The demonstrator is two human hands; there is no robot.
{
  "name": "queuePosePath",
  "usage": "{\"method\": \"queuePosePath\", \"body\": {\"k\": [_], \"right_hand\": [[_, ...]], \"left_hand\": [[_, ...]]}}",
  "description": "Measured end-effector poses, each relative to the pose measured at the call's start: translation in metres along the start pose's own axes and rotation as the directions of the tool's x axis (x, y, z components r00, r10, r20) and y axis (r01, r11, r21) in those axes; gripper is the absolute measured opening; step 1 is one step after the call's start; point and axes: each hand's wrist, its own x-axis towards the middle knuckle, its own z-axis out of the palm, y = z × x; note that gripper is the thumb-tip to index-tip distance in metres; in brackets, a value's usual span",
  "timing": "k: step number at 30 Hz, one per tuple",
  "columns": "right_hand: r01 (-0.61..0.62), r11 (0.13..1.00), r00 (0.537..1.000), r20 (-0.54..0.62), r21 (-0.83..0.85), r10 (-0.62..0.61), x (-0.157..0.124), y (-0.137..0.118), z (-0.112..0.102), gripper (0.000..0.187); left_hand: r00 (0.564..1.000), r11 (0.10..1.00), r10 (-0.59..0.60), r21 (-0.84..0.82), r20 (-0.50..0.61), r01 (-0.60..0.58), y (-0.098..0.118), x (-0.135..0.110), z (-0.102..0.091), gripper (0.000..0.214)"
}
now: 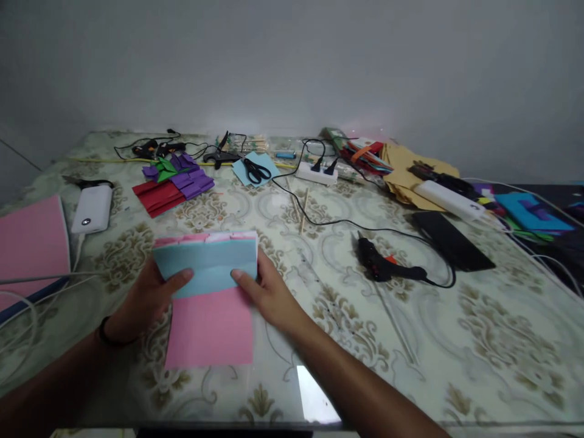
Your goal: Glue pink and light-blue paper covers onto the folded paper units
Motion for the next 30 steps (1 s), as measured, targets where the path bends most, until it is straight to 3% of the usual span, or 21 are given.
{"method": "queuePosePath", "body": {"k": [5, 9, 14, 18, 21, 24, 26, 28, 30], "right_hand": [[0.104, 0.971, 0.993, 0.070, -0.214, -0.091, -0.004, -0.004, -0.012, 0.021], [0.190, 0.977, 0.973, 0.153, -0.099, -0.173, -0.006, 0.003, -0.008, 0.023], [0.141, 0.981, 0.983, 0.133, -0.132, -0.124, -0.007, 0.023, -0.002, 0.028], [0.145, 0.976, 0.981, 0.151, -0.164, -0.120, -0.008, 0.023, -0.003, 0.033], [0.241, 0.938, 0.958, 0.218, -0.249, -0.189, -0.005, 0.013, -0.006, 0.026], [0.393, 0.874, 0.907, 0.276, -0.284, -0.319, -0.003, 0.005, -0.008, 0.020], [0.450, 0.852, 0.881, 0.286, -0.267, -0.376, -0.003, 0.004, -0.008, 0.020], [0.468, 0.850, 0.872, 0.283, -0.243, -0.400, -0.006, 0.006, -0.007, 0.021], [0.459, 0.860, 0.875, 0.278, -0.224, -0.395, -0.009, 0.008, -0.005, 0.026]], "left_hand": [[0.967, 0.995, 0.097, 0.005, 0.235, -0.101, 0.008, 0.001, -0.011, 0.018], [0.892, 0.986, 0.164, -0.087, 0.421, -0.141, 0.011, 0.008, -0.017, 0.013], [0.862, 0.977, 0.112, 0.103, 0.494, -0.186, 0.004, 0.019, -0.022, 0.037], [0.811, 0.968, 0.110, 0.121, 0.575, -0.218, 0.007, 0.025, -0.024, 0.040], [0.738, 0.955, 0.182, 0.062, 0.650, -0.291, 0.010, 0.028, -0.027, 0.045], [0.691, 0.947, 0.219, 0.022, 0.689, -0.321, 0.012, 0.027, -0.028, 0.049], [0.713, 0.947, 0.237, 0.005, 0.660, -0.320, 0.013, 0.021, -0.024, 0.045], [0.782, 0.945, 0.271, -0.001, 0.561, -0.326, 0.015, 0.013, -0.018, 0.040], [0.821, 0.943, 0.293, -0.007, 0.490, -0.332, 0.018, 0.006, -0.011, 0.038]]}}
